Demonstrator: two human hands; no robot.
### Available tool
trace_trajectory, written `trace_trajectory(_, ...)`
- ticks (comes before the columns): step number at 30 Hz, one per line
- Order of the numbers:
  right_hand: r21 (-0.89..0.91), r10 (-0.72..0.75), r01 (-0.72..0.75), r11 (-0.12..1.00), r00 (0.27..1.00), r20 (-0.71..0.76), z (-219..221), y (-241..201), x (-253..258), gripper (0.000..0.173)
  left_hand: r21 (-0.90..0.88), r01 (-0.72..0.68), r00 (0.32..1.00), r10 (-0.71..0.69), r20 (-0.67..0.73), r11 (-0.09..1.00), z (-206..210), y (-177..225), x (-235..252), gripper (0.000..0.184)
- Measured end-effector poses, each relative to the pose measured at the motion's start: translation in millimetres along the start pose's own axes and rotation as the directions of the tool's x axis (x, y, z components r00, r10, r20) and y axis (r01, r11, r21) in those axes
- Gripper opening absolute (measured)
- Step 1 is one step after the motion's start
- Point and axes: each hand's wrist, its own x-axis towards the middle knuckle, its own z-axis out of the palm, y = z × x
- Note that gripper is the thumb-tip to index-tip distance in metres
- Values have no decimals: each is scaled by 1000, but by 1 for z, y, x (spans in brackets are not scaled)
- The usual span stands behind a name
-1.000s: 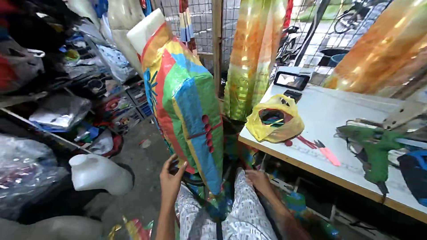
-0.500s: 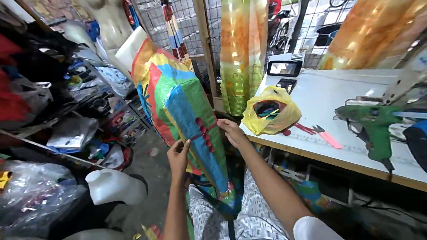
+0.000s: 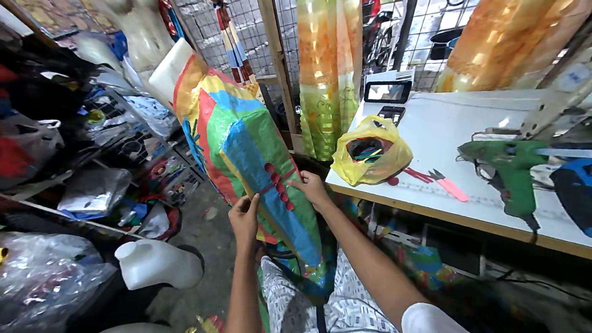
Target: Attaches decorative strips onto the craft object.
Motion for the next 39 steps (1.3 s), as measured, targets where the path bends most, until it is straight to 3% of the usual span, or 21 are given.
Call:
trace_trajectory(6, 115, -69, 98, 988, 969, -236, -3, 15, -17, 22, -15, 3, 1000, -3, -13, 1000, 1, -3, 1, 7)
trace_trajectory(10, 219, -12, 104, 970, 923, -385, -13, 24, -34, 23, -33, 21, 1000, -22, -13, 999, 0, -3, -1, 7)
trace_trajectory(15, 89, -9, 49, 995, 917, -399, -24, 16, -63, 15, -72, 27, 995, -34, -99, 997, -2, -8, -18, 26)
trace_trajectory(19, -9, 26, -33, 999, 917, -398, -23, 5, -66, 24, -107, 85, 970, -107, -218, 991, 1, -13, -43, 28)
trace_trajectory(23, -120, 8, -42, 992, 962, -274, -5, -2, -56, 17, -112, 165, 971, -182, -154, 980, 0, -24, -53, 29)
trace_trajectory(28, -123, 43, -80, 989, 958, -283, 22, -12, -44, 17, -117, 182, 975, -195, -108, 976, -2, -26, -54, 27)
trace_trajectory(32, -85, 87, -113, 990, 962, -258, 29, -10, -32, 15, -98, 175, 968, -190, -165, 980, -4, -26, -61, 24)
trace_trajectory(35, -88, 113, -135, 987, 968, -225, 14, 15, -35, 22, -8, 110, 967, -109, -232, 994, 5, -26, -87, 23)
trace_trajectory(37, -182, 131, -175, 968, 964, -231, -12, 51, -52, 27, 92, -5, 995, 14, -100, 996, 16, -26, -113, 25)
trace_trajectory(39, -270, 207, -273, 923, 947, -246, -44, 93, -84, 29, 154, -137, 986, 119, 120, 978, 30, -26, -137, 22)
